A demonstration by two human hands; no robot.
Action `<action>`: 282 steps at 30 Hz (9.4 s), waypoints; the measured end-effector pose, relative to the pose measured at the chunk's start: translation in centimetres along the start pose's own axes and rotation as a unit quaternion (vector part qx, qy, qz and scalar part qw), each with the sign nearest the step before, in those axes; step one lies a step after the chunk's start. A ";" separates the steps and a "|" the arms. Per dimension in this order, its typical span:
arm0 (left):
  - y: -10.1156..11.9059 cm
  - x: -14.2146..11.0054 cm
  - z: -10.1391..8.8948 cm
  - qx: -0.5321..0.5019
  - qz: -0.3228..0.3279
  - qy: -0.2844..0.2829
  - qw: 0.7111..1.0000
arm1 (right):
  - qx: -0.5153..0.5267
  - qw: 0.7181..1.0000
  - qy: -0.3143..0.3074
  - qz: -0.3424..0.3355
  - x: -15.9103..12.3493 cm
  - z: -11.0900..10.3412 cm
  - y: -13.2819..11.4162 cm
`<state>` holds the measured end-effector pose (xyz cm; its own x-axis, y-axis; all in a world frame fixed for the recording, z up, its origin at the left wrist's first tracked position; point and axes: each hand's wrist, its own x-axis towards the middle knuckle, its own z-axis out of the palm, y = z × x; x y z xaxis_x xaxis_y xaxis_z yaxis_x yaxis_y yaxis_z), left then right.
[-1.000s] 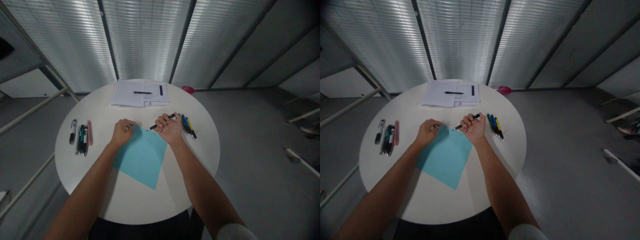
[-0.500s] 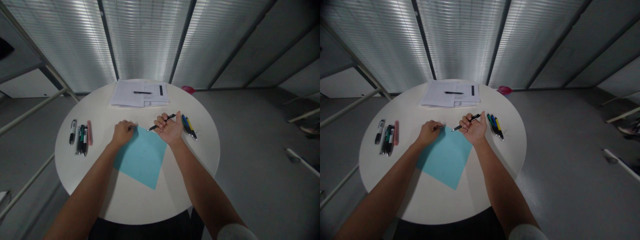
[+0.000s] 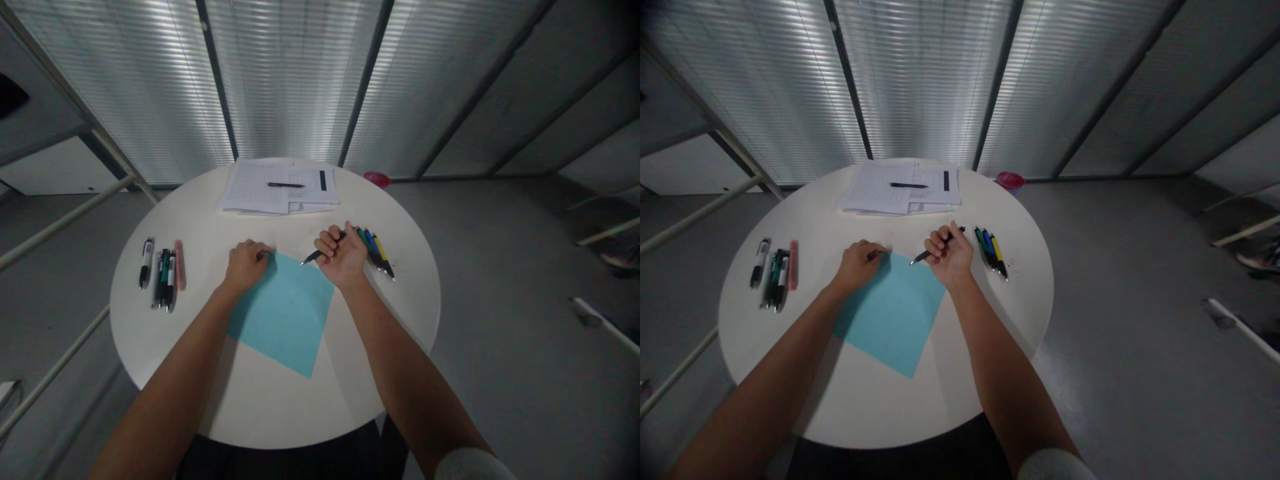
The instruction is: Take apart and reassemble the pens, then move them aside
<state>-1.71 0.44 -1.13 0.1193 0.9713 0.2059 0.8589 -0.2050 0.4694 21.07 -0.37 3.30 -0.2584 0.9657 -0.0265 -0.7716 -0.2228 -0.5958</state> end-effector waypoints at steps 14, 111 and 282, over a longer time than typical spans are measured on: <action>0.2 0.0 -0.2 0.016 -0.002 -0.006 1.000 | -0.336 0.940 0.025 -0.045 1.0 -0.7 3.3; 0.1 -0.2 0.1 0.015 0.009 0.006 1.000 | -0.824 0.476 0.256 -0.170 0.6 -2.4 1.8; 2.6 -1.3 0.0 -0.225 0.118 0.011 0.967 | -0.605 0.783 0.001 -0.145 1.6 -2.9 3.4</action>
<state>0.31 -1.35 -0.17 0.2711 0.8889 0.3692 0.5047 -0.4579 0.7319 19.73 0.79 -1.10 -0.1729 0.9525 0.2508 0.3171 0.2949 -0.9014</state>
